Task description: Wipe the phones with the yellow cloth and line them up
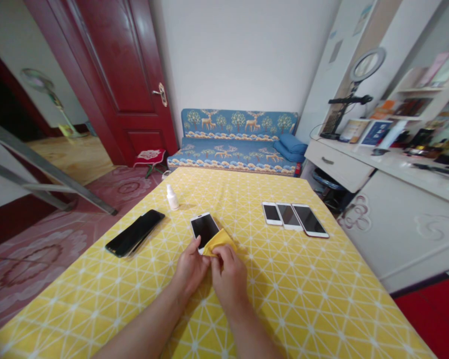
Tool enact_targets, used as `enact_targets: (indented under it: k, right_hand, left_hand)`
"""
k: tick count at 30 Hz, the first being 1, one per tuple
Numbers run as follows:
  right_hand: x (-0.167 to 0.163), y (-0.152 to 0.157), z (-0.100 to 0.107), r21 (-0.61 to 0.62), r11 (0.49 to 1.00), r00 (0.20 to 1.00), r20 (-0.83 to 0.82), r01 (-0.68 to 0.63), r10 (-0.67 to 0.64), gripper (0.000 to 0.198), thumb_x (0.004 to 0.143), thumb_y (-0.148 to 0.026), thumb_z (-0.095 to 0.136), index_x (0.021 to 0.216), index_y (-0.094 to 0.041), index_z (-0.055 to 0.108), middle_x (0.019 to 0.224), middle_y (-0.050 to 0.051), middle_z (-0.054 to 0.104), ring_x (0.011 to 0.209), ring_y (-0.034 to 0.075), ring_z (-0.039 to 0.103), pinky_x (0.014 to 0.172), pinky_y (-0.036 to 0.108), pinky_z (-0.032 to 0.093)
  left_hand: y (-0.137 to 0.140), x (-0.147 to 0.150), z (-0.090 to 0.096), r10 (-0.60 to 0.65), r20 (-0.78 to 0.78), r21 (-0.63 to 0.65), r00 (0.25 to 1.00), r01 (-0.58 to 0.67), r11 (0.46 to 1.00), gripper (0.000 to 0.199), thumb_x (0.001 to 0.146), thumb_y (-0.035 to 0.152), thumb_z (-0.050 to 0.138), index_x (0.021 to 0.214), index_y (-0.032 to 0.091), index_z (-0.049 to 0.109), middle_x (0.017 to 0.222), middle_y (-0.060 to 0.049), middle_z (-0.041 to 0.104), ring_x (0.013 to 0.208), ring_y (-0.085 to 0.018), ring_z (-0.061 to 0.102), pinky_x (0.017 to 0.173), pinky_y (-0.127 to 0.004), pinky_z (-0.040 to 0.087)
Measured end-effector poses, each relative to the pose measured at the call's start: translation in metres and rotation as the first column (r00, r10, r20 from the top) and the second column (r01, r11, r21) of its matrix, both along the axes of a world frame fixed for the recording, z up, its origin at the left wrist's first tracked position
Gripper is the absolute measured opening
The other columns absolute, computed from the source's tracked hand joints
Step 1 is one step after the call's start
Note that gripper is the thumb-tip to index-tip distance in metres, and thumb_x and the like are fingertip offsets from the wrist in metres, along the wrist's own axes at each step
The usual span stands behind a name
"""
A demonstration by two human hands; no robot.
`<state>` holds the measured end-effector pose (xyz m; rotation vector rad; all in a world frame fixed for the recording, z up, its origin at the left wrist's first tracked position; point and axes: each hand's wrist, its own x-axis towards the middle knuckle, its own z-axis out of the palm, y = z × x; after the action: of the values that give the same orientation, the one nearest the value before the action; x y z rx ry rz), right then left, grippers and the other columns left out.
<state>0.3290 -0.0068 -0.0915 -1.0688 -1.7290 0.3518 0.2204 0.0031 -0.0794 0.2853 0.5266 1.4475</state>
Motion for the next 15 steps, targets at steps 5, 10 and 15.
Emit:
enact_targets:
  k: [5, 10, 15]
  right_hand:
    - [0.01, 0.007, -0.001, -0.209, 0.975, 0.95, -0.285, 0.071, -0.131, 0.011, 0.087, -0.03, 0.054, 0.086, -0.019, 0.056, 0.074, 0.0, 0.06, 0.066, 0.015, 0.058, 0.06, 0.025, 0.046]
    - [0.01, -0.002, 0.005, -0.153, 0.988, 0.911, -0.406, 0.003, -0.066, 0.014, 0.089, -0.032, 0.055, 0.093, -0.019, 0.057, 0.082, 0.001, 0.059, 0.074, 0.014, 0.057, 0.066, 0.025, 0.047]
    - [0.006, -0.009, 0.009, -0.054, 0.994, 0.921, -0.383, -0.095, 0.067, 0.008, 0.09, -0.027, 0.054, 0.09, -0.021, 0.058, 0.079, 0.0, 0.058, 0.071, 0.013, 0.056, 0.064, 0.024, 0.044]
  left_hand:
    - [0.002, 0.001, -0.001, 0.067, -0.093, 0.115, 0.993, -0.056, 0.992, 0.039, 0.079, 0.019, 0.066, 0.117, 0.019, 0.056, 0.102, -0.007, 0.069, 0.095, -0.021, 0.065, 0.087, -0.037, 0.051]
    - [0.001, 0.004, -0.002, 0.061, -0.225, 0.152, 0.972, -0.027, 0.988, 0.044, 0.077, 0.029, 0.07, 0.118, 0.017, 0.058, 0.103, -0.01, 0.068, 0.09, -0.022, 0.066, 0.075, -0.032, 0.054]
    - [0.003, 0.0, -0.008, 0.036, -0.36, 0.166, 0.932, 0.026, 0.986, 0.055, 0.08, 0.035, 0.067, 0.131, 0.022, 0.052, 0.079, -0.002, 0.066, 0.053, -0.008, 0.054, 0.045, -0.017, 0.041]
